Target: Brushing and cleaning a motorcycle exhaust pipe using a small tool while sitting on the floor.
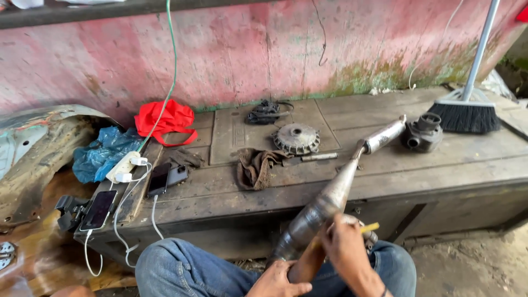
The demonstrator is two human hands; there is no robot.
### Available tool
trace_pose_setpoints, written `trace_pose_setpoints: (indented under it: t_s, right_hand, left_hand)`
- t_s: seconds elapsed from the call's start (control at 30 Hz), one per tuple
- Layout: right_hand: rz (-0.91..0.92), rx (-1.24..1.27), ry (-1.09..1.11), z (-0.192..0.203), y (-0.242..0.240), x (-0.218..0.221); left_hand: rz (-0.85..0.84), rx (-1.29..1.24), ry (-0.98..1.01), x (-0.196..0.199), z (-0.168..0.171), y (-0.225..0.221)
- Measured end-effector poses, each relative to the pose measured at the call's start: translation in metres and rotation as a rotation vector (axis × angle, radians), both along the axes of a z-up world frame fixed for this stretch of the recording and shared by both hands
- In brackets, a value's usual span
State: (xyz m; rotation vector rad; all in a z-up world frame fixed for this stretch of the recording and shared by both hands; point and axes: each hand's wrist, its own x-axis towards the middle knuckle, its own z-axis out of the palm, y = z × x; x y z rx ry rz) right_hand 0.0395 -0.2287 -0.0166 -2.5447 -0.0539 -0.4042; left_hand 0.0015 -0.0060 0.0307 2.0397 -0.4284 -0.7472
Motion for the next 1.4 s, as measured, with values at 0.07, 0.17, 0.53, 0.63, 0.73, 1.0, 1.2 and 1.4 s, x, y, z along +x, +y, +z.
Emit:
trace_pose_setpoints:
  t_s: [0.07,0.17,0.53,0.63,0.73,1.0,1.2,1.4]
  right_hand:
    - [0.105,-0.040,0.038,-0.024,0.003,-0.006]
    - [0.076,-0.020,0.115,-0.033,-0.007,-0.003]
    - [-0.136,0.015,0.058,-0.035,-0.016,-0.014]
    - [0.028,0.023,-0.106,-0.052,-0.008,-0.022]
    - [-0.033,0.129,-0.008,-0.036,-0.011,-0.021]
    - [-0.096,0.095,0.025,-0.033,-0.018,0.000]
    - [0.084,-0.007,-0.044,-0.044,-0.002,-0.015]
    - [0.144,-0.255,-0.330,-0.059,0.013,-0.025]
  left_hand:
    - [0.033,-0.042,0.091,0.001,0.019,-0.003]
    - [0.013,-0.001,0.144,0.001,0.009,-0.002]
    - [0.006,0.046,-0.052,-0.001,0.004,0.000]
    - [0.003,-0.120,0.206,0.003,0.006,0.000]
    - [-0.004,0.046,0.031,-0.002,-0.005,-0.001]
    - [-0.016,0.079,0.137,0.005,0.013,-0.003]
    - [0.025,0.002,0.000,-0.003,0.011,-0.001]
    - [0.052,-0.247,0.242,-0.010,0.036,0.002]
